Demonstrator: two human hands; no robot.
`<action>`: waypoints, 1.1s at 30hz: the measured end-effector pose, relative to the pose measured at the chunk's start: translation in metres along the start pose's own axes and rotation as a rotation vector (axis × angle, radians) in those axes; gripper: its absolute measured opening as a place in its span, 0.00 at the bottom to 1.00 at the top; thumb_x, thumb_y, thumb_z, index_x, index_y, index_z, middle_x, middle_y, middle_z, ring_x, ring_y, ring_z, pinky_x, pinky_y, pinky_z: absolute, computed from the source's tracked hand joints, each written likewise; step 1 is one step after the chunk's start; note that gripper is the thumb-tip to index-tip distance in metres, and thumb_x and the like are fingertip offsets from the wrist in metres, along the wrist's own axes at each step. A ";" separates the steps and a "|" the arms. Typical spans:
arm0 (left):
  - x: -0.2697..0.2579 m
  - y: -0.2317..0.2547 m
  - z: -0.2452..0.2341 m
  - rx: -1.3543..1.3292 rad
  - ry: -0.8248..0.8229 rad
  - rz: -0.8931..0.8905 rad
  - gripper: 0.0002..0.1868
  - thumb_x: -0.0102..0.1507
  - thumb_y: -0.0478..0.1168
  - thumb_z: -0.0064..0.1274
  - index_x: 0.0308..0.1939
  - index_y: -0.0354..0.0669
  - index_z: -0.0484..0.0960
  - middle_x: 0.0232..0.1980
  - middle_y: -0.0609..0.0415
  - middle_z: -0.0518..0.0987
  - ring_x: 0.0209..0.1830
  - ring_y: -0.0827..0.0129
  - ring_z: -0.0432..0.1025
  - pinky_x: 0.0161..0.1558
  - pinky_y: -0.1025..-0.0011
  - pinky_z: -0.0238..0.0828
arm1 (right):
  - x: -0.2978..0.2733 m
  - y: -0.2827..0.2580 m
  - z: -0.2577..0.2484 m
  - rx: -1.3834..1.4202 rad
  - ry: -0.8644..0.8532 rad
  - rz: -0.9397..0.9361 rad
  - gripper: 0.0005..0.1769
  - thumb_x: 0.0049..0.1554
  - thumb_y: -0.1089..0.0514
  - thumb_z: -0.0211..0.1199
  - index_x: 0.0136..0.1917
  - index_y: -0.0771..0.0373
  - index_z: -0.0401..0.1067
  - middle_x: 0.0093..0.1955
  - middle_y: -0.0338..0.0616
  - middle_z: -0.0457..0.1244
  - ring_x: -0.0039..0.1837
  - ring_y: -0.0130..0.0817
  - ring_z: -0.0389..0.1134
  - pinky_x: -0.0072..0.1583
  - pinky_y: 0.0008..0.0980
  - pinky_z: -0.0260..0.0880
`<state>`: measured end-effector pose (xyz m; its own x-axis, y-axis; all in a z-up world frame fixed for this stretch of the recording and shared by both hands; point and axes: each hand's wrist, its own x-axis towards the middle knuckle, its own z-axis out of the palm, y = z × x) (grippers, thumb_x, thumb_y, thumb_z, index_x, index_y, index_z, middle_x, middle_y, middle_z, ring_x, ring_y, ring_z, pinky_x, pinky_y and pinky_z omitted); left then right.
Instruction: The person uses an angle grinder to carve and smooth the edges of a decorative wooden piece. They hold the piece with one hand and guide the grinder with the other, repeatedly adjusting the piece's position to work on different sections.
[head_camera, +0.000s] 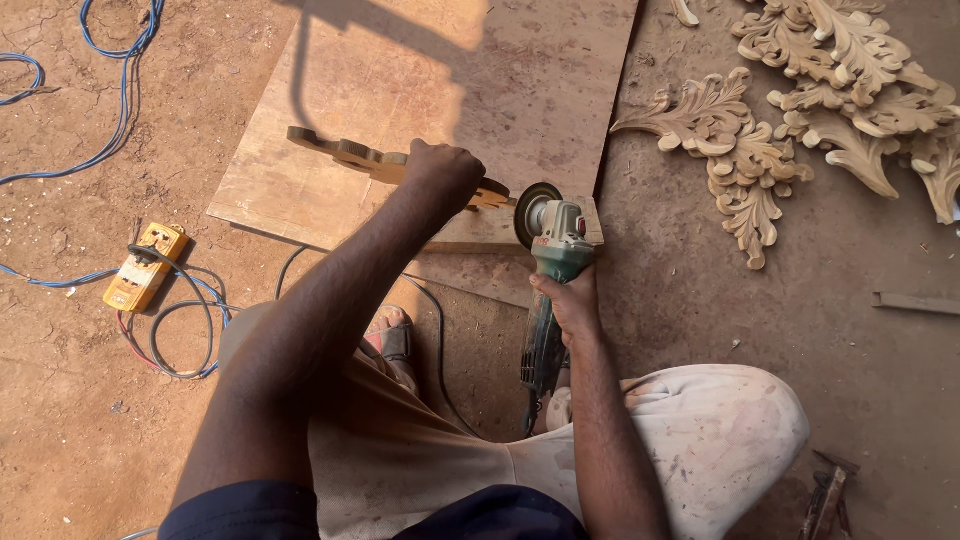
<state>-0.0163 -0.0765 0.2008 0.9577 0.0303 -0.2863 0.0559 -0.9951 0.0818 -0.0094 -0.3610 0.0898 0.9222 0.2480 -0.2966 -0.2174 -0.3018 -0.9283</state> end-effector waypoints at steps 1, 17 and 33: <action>0.000 0.001 -0.001 0.002 -0.017 0.000 0.08 0.66 0.46 0.59 0.48 0.56 0.85 0.43 0.59 0.84 0.43 0.65 0.79 0.46 0.59 0.67 | -0.001 0.001 0.002 0.008 -0.018 -0.015 0.50 0.44 0.63 0.74 0.75 0.61 0.52 0.63 0.45 0.62 0.65 0.37 0.66 0.66 0.41 0.69; 0.005 0.010 -0.004 -0.008 -0.022 -0.020 0.09 0.65 0.49 0.60 0.46 0.53 0.86 0.41 0.59 0.85 0.42 0.66 0.79 0.46 0.60 0.63 | 0.009 0.021 -0.009 0.279 -0.026 0.242 0.32 0.47 0.59 0.73 0.62 0.66 0.66 0.44 0.49 0.68 0.42 0.39 0.73 0.43 0.40 0.78; 0.015 0.045 -0.015 0.053 -0.078 0.013 0.11 0.65 0.45 0.61 0.49 0.48 0.86 0.48 0.55 0.85 0.48 0.61 0.80 0.50 0.52 0.65 | 0.011 0.022 -0.020 0.073 -0.015 0.183 0.42 0.46 0.58 0.75 0.70 0.66 0.62 0.60 0.53 0.65 0.64 0.44 0.66 0.63 0.43 0.65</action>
<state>0.0045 -0.1193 0.2144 0.9331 0.0122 -0.3593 0.0268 -0.9990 0.0356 0.0024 -0.3837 0.0703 0.8605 0.2085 -0.4647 -0.4042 -0.2758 -0.8721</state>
